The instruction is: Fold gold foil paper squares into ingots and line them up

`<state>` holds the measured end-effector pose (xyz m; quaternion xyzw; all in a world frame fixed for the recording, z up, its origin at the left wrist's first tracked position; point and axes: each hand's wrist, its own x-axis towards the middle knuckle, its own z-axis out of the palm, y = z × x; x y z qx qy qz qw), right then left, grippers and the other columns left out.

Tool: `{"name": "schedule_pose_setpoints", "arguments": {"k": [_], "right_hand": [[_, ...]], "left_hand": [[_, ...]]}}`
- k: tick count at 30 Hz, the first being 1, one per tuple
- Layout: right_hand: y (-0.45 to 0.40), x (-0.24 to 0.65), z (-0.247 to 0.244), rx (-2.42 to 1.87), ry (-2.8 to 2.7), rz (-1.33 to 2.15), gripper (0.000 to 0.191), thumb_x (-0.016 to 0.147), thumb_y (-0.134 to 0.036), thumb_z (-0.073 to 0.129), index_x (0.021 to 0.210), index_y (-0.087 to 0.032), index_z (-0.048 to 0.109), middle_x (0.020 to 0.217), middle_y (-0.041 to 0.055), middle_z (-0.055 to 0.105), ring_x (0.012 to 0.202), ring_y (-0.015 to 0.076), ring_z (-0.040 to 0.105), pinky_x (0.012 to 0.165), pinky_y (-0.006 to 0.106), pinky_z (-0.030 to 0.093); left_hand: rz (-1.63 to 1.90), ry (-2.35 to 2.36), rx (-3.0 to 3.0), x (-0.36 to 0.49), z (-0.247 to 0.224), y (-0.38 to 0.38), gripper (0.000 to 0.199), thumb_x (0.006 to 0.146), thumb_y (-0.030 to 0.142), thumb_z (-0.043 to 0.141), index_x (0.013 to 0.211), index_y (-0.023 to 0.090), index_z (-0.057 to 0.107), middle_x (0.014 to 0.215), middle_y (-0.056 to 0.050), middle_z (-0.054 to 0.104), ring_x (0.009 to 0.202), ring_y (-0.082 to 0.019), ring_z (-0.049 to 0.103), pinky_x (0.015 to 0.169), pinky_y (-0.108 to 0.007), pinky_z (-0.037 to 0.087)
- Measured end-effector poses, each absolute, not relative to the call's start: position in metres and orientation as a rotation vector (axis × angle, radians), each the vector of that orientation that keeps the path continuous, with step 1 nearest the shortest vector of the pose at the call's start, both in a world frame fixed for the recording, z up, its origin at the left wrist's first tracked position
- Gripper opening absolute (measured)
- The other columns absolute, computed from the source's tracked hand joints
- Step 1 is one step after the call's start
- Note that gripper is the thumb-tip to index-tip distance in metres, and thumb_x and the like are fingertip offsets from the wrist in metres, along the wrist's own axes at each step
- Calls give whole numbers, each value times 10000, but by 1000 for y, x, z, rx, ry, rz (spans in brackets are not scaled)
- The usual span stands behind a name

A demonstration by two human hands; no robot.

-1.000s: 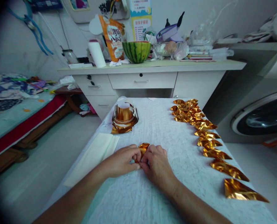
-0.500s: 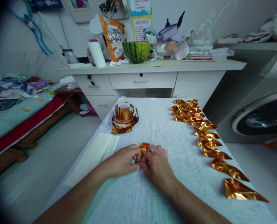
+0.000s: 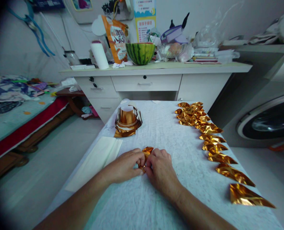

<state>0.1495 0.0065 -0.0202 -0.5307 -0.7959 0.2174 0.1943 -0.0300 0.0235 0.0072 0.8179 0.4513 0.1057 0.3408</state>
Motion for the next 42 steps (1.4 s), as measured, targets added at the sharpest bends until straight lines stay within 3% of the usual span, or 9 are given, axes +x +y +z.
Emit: {"name": "schedule_pose_setpoints", "arguments": {"k": [42], "right_hand": [[3, 148, -16, -1496, -2299, 551, 92, 816, -131, 557, 839, -215, 589, 954, 52, 556, 913, 234, 451, 789, 368, 335]], "left_hand": [[231, 1145, 2145, -31, 10, 24, 109, 769, 191, 618, 809, 208, 518, 887, 12, 540, 884, -167, 536, 730, -255, 381]]}}
